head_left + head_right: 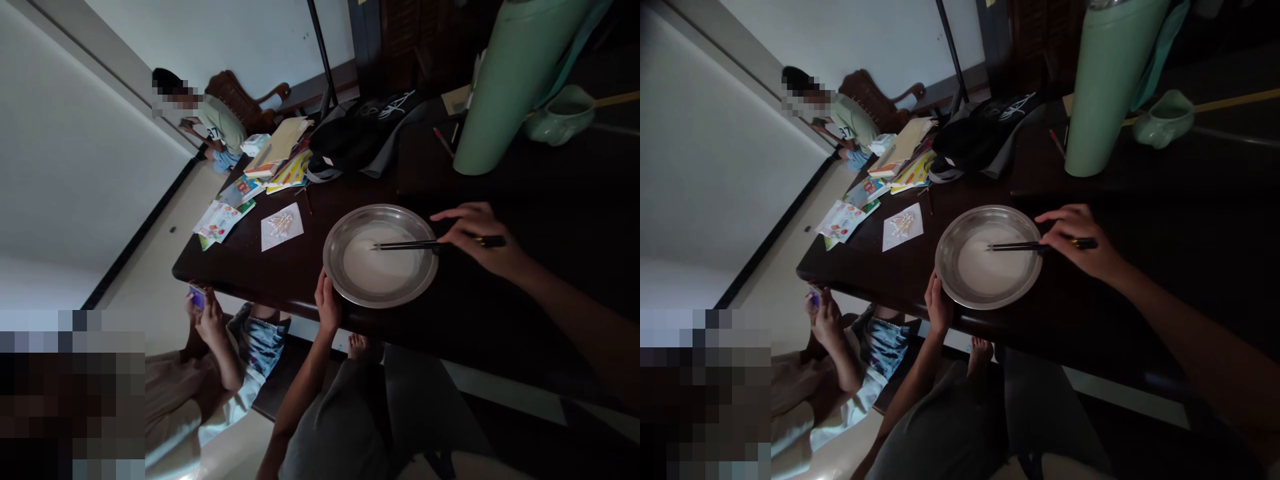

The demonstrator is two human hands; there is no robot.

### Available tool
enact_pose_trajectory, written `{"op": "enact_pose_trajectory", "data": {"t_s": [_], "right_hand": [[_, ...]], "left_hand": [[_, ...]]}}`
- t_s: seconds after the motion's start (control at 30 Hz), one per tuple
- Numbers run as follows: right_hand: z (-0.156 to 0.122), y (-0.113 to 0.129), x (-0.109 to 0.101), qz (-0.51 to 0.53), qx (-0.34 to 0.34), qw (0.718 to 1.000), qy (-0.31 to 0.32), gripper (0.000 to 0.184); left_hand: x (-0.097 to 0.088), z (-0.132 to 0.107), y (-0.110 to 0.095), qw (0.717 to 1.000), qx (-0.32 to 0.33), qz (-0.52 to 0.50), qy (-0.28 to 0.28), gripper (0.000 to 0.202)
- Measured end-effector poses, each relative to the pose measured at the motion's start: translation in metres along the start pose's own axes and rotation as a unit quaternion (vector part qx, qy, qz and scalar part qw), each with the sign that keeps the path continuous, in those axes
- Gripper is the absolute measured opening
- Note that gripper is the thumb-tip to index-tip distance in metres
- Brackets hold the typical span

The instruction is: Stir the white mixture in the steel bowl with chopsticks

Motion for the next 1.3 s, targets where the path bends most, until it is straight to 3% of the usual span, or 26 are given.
{"op": "enact_pose_trajectory", "data": {"t_s": [0.07,0.13,0.33,0.43,0.57,0.67,0.8,0.87,1.0,1.07,1.2,1.3], "right_hand": [[0.002,-0.003,-0.016,0.026,0.014,0.998,-0.046,0.044],[0.002,-0.003,-0.019,0.067,0.012,0.996,-0.050,0.050],[-0.004,0.007,0.020,0.025,-0.012,0.997,0.066,0.027],[-0.001,0.004,0.007,-0.010,-0.006,1.000,0.017,0.028],[0.002,0.000,-0.020,0.029,0.008,0.998,-0.063,0.048],[0.001,0.005,-0.008,0.063,-0.003,0.998,-0.022,0.046],[-0.002,0.010,0.013,0.017,-0.023,0.999,0.035,0.026],[-0.001,0.008,0.009,-0.004,-0.021,1.000,0.020,0.026],[0.001,0.002,-0.013,0.028,-0.005,0.999,-0.044,0.044],[0.000,0.003,-0.009,0.053,-0.004,0.998,-0.030,0.047],[-0.004,0.009,0.015,0.025,-0.019,0.999,0.042,0.029],[-0.002,0.006,0.010,-0.001,-0.007,1.000,0.026,0.028]], "left_hand": [[-0.001,0.000,0.000,1.000,0.001,-0.002,-0.003,0.067],[-0.001,0.000,0.000,1.000,0.005,0.000,-0.005,0.067],[-0.001,0.001,-0.002,1.000,0.008,0.006,-0.006,0.067],[-0.001,0.000,-0.003,1.000,0.012,0.018,-0.002,0.065],[-0.004,0.000,0.002,1.000,0.007,0.006,-0.008,0.064],[-0.003,0.000,0.006,1.000,0.005,-0.008,-0.005,0.064],[-0.004,0.000,0.003,1.000,0.010,0.001,-0.012,0.064],[-0.004,0.000,0.001,1.000,0.012,0.010,-0.014,0.065],[-0.003,0.001,0.004,1.000,0.007,0.005,-0.006,0.066],[-0.004,0.002,0.006,1.000,0.004,0.002,-0.003,0.066],[-0.004,0.001,0.005,1.000,0.006,0.008,-0.006,0.066],[-0.003,0.000,0.000,1.000,0.013,0.014,-0.004,0.066]]}}
Point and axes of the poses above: each hand's wrist, its own z-axis towards the middle knuckle, its own x-axis out of the palm, y = z × x, the point moved 9 cm from there along z, towards the middle knuckle, and after that the axes turned 8 degrees about -z, right-handed, at the moved point
